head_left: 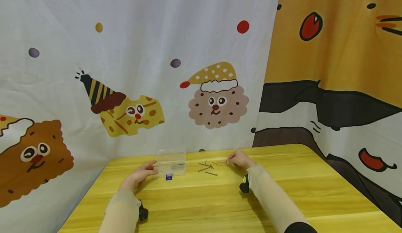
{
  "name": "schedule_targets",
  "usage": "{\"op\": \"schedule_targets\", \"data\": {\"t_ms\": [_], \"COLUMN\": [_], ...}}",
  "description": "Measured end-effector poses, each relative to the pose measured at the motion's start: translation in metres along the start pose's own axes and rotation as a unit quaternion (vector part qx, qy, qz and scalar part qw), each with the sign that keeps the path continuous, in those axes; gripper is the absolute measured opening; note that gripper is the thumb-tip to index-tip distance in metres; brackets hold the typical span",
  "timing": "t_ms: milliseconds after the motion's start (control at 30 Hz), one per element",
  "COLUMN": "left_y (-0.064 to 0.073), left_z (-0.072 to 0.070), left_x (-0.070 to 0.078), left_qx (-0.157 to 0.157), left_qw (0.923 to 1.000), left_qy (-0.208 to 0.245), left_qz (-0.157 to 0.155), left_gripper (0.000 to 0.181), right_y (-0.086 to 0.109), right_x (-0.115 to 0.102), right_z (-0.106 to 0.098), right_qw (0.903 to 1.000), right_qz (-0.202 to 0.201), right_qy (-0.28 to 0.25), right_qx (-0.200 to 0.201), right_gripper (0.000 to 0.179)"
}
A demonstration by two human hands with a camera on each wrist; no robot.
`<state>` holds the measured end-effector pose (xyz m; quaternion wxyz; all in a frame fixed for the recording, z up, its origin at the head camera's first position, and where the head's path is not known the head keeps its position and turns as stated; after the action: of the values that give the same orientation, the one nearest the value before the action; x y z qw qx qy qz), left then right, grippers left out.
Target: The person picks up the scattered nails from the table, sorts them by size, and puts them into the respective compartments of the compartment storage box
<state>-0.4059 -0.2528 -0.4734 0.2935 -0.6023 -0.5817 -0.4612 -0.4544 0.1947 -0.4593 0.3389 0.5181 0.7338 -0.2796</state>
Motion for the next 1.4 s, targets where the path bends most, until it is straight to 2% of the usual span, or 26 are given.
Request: {"op": "schedule_targets", "data": {"t_ms": [367, 667, 1133, 1400], "left_y": [-0.002, 0.004, 0.003, 0.005], "left_z": [-0.002, -0.001, 0.0, 0.001], "left_x": [-0.002, -0.003, -0.001, 0.0], "left_qx": [0.008, 0.002, 0.005, 0.012], "left_qw": [0.9999, 1.0, 0.9999, 0.9999], "left_qy": [-0.004, -0.001, 0.004, 0.005], "left_qz": [0.005, 0.004, 0.011, 0.006], "left_gripper": [0.071, 0.071, 0.072, 0.071], "right_y": [-0.012, -0.023, -0.032, -0.041], "right_x": [-0.018, -0.026, -0.039, -0.055], "right_z": [-0.019, -0.022, 0.0, 0.024], "right_qw": [0.9987, 0.9991, 0.9982, 0.9973], "right_qz": [-0.048, -0.036, -0.034, -0.043], "right_qy": [0.001, -0.003, -0.048, -0.059], "right_qx": [0.017, 0.022, 0.011, 0.001], "right_gripper": [0.017, 0.017, 0.023, 0.021]}}
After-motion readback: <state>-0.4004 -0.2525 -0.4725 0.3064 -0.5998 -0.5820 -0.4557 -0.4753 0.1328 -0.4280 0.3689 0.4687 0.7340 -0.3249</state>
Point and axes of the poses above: each hand's wrist, its own y-axis away from the middle knuckle, its own z-axis out of the palm, x = y × z, the point moved 2 cm from there along -y, towards the middle knuckle, and after that the axes turned 2 degrees about -z, right-handed, at the moved point
